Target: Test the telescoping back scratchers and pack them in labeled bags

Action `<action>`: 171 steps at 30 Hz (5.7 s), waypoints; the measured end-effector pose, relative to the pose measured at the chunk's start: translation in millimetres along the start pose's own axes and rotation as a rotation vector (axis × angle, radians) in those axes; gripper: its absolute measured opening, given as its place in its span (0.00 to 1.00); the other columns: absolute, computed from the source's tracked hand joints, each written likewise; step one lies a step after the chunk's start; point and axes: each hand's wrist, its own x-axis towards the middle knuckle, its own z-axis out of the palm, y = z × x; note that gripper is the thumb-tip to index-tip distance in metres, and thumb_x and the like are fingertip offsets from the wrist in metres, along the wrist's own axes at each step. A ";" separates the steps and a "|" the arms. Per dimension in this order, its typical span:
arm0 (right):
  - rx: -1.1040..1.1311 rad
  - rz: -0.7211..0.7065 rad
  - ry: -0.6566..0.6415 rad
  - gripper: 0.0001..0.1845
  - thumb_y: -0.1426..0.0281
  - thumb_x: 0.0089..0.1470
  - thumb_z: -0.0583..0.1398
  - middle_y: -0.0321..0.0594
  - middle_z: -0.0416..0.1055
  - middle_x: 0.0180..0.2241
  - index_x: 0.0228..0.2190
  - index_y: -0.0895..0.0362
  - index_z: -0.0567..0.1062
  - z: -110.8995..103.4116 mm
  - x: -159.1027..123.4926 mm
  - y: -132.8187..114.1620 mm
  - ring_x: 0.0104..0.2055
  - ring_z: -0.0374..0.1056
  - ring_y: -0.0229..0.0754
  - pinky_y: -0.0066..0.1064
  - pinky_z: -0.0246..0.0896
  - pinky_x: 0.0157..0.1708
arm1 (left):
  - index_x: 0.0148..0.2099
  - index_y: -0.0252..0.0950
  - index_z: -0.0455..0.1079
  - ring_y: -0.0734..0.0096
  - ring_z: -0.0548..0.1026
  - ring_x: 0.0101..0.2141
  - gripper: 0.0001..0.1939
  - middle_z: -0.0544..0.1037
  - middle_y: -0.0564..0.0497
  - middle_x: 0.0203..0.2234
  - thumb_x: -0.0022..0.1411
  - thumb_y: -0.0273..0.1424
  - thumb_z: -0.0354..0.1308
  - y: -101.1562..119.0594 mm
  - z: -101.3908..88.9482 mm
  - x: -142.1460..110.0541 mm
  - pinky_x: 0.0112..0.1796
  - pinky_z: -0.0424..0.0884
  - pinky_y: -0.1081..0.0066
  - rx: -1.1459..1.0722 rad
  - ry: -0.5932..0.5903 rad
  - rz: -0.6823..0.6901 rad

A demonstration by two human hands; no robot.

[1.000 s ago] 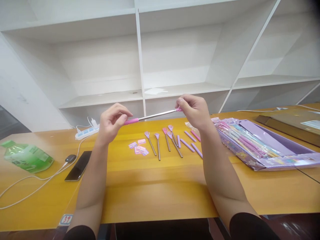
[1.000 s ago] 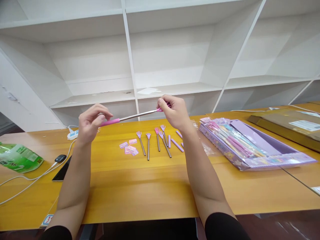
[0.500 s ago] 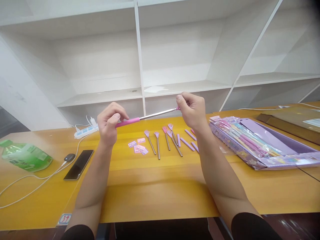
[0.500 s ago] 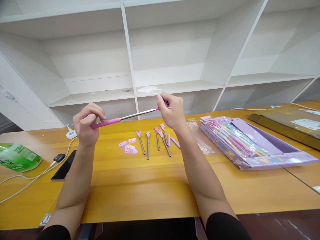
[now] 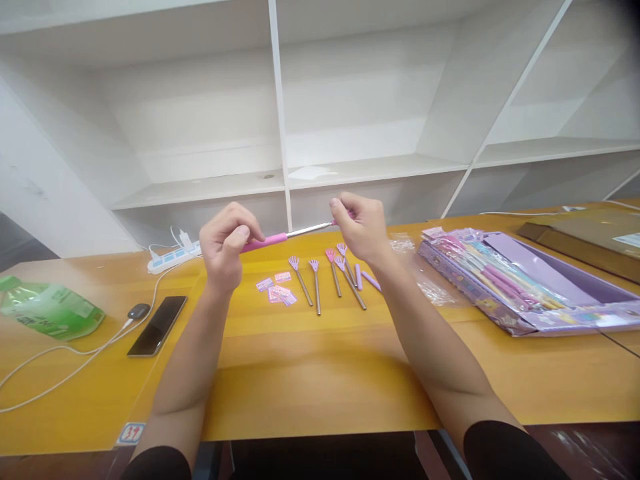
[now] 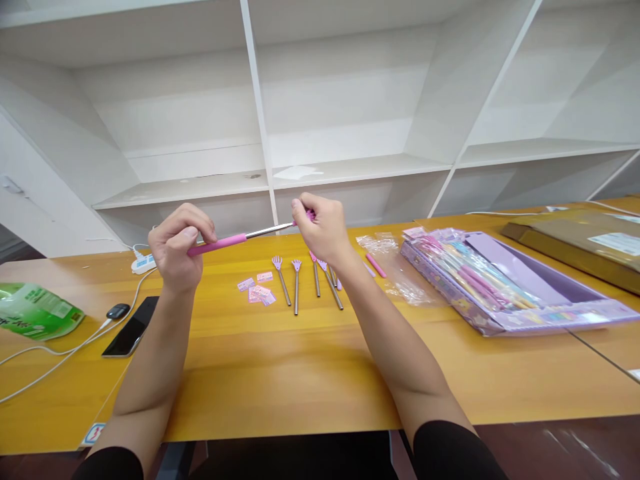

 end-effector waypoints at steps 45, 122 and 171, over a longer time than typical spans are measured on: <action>-0.007 0.148 -0.114 0.26 0.59 0.69 0.60 0.34 0.63 0.22 0.21 0.54 0.62 -3.5 -17.0 -47.4 0.27 0.55 0.37 0.34 0.48 0.31 | 0.40 0.43 0.78 0.70 0.75 0.28 0.15 0.80 0.49 0.34 0.77 0.45 0.60 2.3 -26.7 12.0 0.28 0.71 0.65 0.228 -0.263 0.081; -0.530 0.096 0.200 0.11 0.77 0.69 0.59 0.47 0.76 0.44 0.42 0.51 0.80 -160.6 11.1 89.3 0.30 0.73 0.36 0.33 0.68 0.37 | 0.40 0.42 0.75 0.56 0.69 0.46 0.17 0.76 0.51 0.36 0.67 0.50 0.70 -57.0 -182.1 26.2 0.50 0.60 0.53 1.085 0.081 0.139; -0.451 -0.353 0.188 0.07 0.73 0.61 0.58 0.40 0.76 0.36 0.35 0.54 0.77 -27.6 0.8 9.4 0.28 0.64 0.38 0.34 0.57 0.33 | 0.33 0.42 0.73 0.55 0.68 0.35 0.28 0.76 0.48 0.26 0.71 0.61 0.61 -11.8 -19.1 3.5 0.38 0.50 0.59 1.027 0.056 0.150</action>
